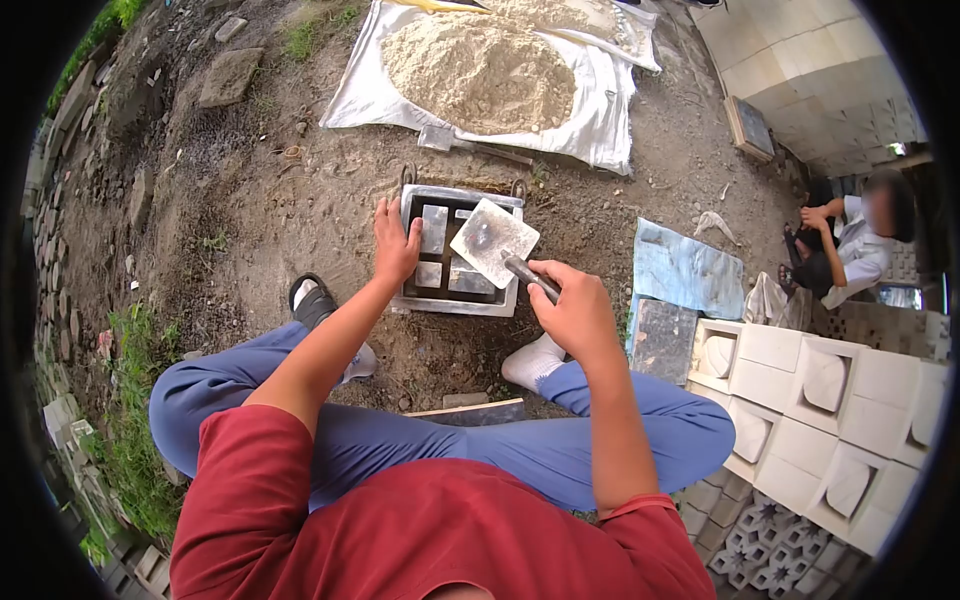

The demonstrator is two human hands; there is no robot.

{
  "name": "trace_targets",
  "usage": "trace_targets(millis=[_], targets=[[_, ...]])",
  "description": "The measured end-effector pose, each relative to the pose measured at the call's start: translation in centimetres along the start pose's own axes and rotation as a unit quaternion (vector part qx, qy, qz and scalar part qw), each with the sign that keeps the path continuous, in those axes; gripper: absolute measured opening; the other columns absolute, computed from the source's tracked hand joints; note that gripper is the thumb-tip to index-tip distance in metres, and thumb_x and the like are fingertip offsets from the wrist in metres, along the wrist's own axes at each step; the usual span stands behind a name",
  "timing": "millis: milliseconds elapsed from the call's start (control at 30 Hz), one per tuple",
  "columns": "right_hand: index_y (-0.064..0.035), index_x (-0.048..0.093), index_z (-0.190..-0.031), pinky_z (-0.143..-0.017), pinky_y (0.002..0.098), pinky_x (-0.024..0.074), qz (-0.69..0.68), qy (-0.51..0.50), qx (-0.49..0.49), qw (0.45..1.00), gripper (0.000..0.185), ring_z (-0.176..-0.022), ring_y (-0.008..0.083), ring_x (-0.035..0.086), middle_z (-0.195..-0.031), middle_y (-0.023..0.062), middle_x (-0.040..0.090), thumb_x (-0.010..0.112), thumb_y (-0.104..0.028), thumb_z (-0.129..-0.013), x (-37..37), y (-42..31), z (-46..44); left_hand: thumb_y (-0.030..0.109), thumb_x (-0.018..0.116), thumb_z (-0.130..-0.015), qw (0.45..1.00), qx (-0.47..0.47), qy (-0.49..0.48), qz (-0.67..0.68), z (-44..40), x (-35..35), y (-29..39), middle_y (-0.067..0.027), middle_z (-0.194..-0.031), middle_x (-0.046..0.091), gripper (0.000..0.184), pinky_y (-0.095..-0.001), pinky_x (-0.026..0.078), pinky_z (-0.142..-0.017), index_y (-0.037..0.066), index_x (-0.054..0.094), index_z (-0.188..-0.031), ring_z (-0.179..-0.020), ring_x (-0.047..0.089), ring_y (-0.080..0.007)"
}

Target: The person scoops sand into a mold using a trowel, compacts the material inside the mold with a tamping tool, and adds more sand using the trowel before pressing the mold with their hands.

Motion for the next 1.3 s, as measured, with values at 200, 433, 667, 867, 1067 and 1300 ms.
trace_targets(millis=[200,433,667,867,1067,1300], targets=[[-0.0066,0.077,-0.112,-0.076,0.0394,0.0569,0.042,-0.027,0.014,0.999,0.028,-0.082,0.0356,0.074,-0.091,0.0202,0.075,0.071,-0.020,-0.088,-1.1,-1.2,-1.1,0.038,0.059,-0.103,1.000,0.008,-0.010,-0.005,-0.1,-0.4,0.5,-0.0315,-0.161,0.029,0.068,-0.0532,0.031,-0.121,0.001,0.035,-0.155,-0.148,0.031,-0.0502],[-0.0014,0.076,-0.114,-0.069,0.0311,0.0531,0.086,-0.043,-0.039,0.995,0.029,-0.072,0.0161,0.070,-0.086,0.0158,0.076,0.073,-0.016,-0.089,-2.4,-1.4,-3.8,0.044,0.065,-0.098,1.000,0.002,-0.010,-0.024,-0.1,-0.4,0.7,-0.0302,-0.162,0.029,0.079,-0.0518,0.035,-0.119,0.001,0.033,-0.156,-0.147,0.034,-0.0493],[0.0016,0.073,-0.123,-0.078,0.0272,0.0522,-0.022,0.052,0.028,0.998,0.031,-0.088,0.0110,0.068,-0.098,0.0093,0.077,0.072,-0.012,-0.095,-3.5,1.5,-6.3,0.052,0.071,-0.091,0.998,0.021,-0.020,-0.052,0.0,-1.1,1.8,-0.0282,-0.164,0.023,0.094,-0.0529,0.033,-0.120,0.001,0.030,-0.159,-0.150,0.030,-0.0472],[0.0045,0.073,-0.120,-0.088,0.0301,0.0549,-0.139,0.121,0.056,0.981,0.030,-0.097,0.0181,0.074,-0.108,0.0147,0.078,0.072,-0.011,-0.094,-2.2,7.9,-7.9,0.053,0.071,-0.089,0.974,0.173,-0.047,-0.140,0.3,-2.5,3.9,-0.0230,-0.166,0.024,0.095,-0.0568,0.019,-0.125,0.010,0.028,-0.162,-0.154,0.024,-0.0429],[0.0045,0.073,-0.119,-0.088,0.0306,0.0553,-0.156,0.140,0.058,0.976,0.029,-0.099,0.0188,0.074,-0.108,0.0160,0.078,0.072,-0.011,-0.094,-2.1,9.6,-7.7,0.050,0.070,-0.087,0.936,0.274,-0.133,-0.178,0.2,-2.0,4.3,-0.0156,-0.172,0.020,0.096,-0.0546,0.013,-0.128,0.013,0.028,-0.164,-0.160,0.017,-0.0323],[0.0031,0.075,-0.116,-0.083,0.0294,0.0541,-0.184,0.131,0.053,0.973,0.027,-0.092,0.0147,0.073,-0.101,0.0129,0.079,0.072,-0.013,-0.095,-1.8,9.7,-7.5,0.047,0.079,-0.074,0.950,0.122,-0.190,-0.217,-0.3,-1.5,5.4,-0.0241,-0.173,0.001,0.118,-0.0615,0.010,-0.126,0.017,0.015,-0.168,-0.161,0.003,-0.0399]])
Point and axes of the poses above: each hand's wrist, its own z-axis away from the middle knuckle, its own x-axis out of the palm, y = z × x, the point moved 2 cm from there along -z, towards the middle knuckle
